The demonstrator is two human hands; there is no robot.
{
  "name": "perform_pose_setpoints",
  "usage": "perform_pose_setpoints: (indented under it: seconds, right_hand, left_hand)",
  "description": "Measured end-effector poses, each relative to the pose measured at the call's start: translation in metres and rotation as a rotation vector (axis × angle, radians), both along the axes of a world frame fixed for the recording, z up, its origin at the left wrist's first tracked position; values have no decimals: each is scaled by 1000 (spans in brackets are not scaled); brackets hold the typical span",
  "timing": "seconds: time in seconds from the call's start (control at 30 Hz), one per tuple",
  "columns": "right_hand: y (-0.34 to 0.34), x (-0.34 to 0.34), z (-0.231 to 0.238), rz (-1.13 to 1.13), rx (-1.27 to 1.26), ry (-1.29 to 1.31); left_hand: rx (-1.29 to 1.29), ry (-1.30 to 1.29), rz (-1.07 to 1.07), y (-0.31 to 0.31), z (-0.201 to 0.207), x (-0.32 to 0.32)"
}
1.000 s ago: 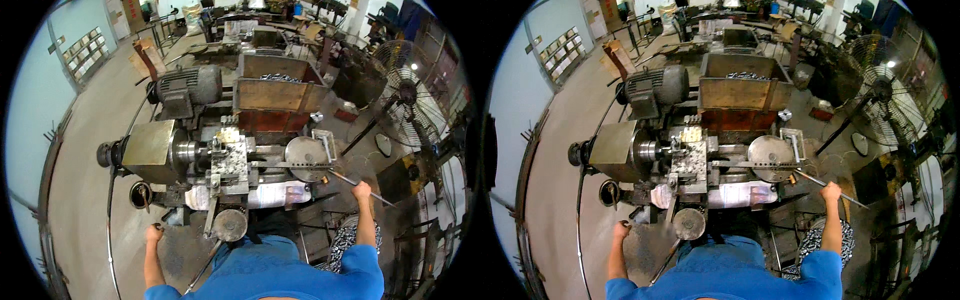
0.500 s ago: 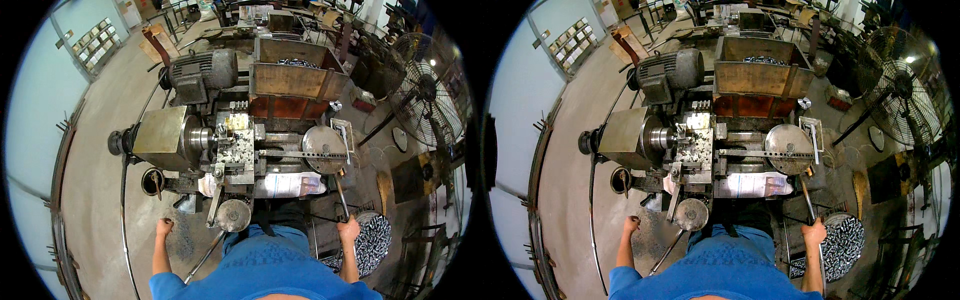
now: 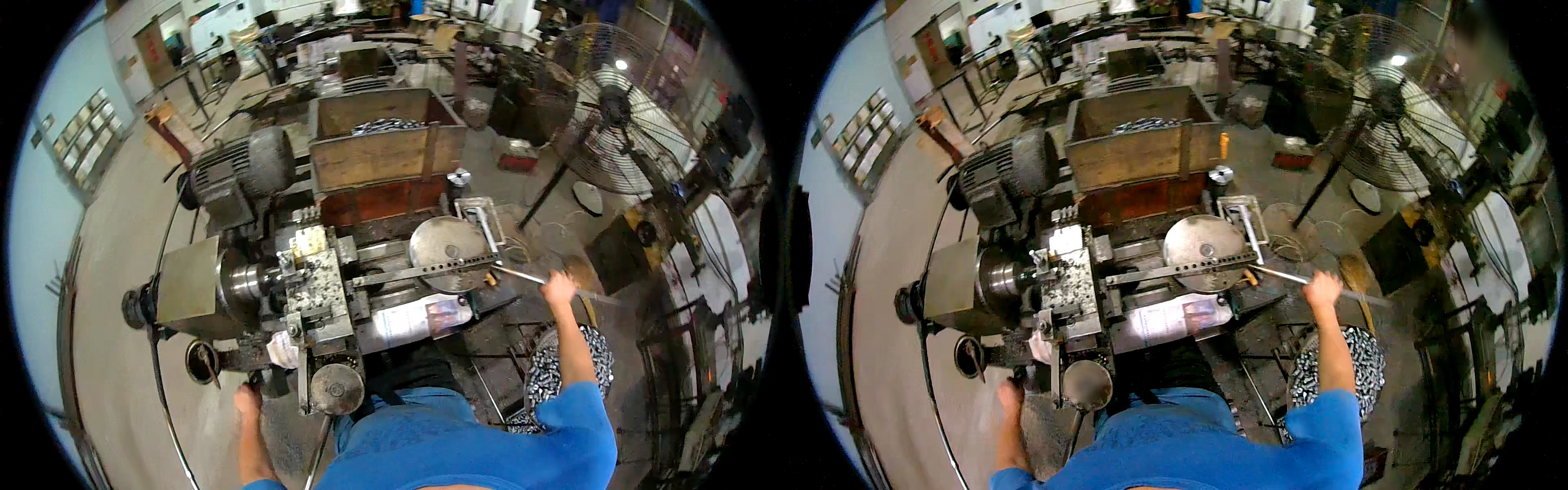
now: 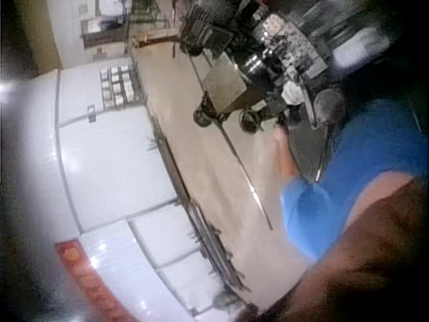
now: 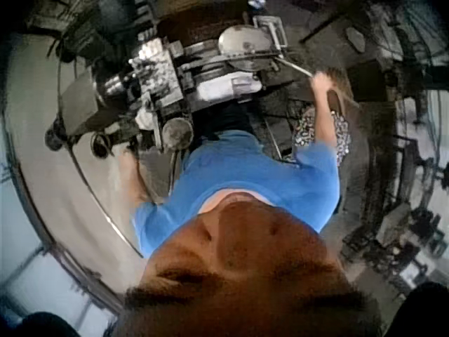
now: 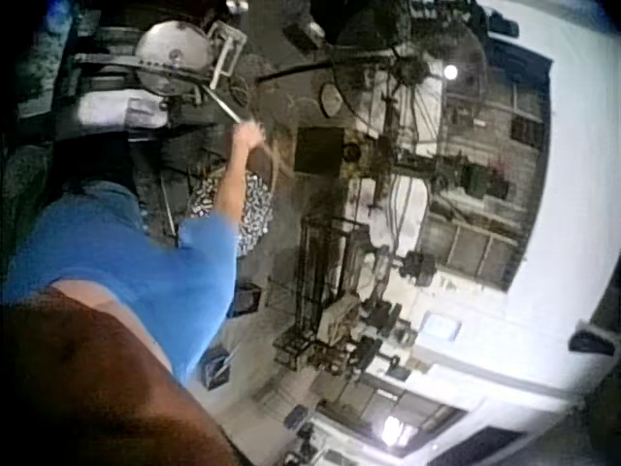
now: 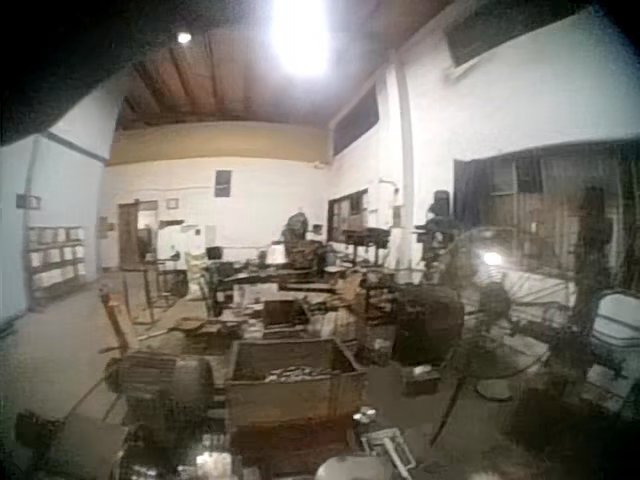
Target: The person places small metal pieces into a bending machine, pulls a lever to shape them, and places the finished parts into a container.
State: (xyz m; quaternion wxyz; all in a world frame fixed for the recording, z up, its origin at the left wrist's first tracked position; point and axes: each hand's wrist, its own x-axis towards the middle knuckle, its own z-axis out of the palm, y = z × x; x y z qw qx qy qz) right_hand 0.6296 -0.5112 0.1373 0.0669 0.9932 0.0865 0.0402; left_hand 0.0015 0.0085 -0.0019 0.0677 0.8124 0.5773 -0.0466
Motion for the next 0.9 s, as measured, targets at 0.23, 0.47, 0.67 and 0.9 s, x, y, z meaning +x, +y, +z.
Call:
perform_pose_setpoints:
  seconds: [0.23,0.47,0.67,0.9]
  right_hand:
    - [27,9,1,172,16,12]
    - [160,-81,129,628,603,143]
    - [335,-201,162,1494,867,106]
    - [456,-285,157,1505,-64,171]
  left_hand:
    - [4,-143,-117,6,-35,-14]
    - [-133,-138,42,17,-68,-37]
    - [-472,-551,78,26,71,-34]
    - [355,-751,291,40,222,-175]
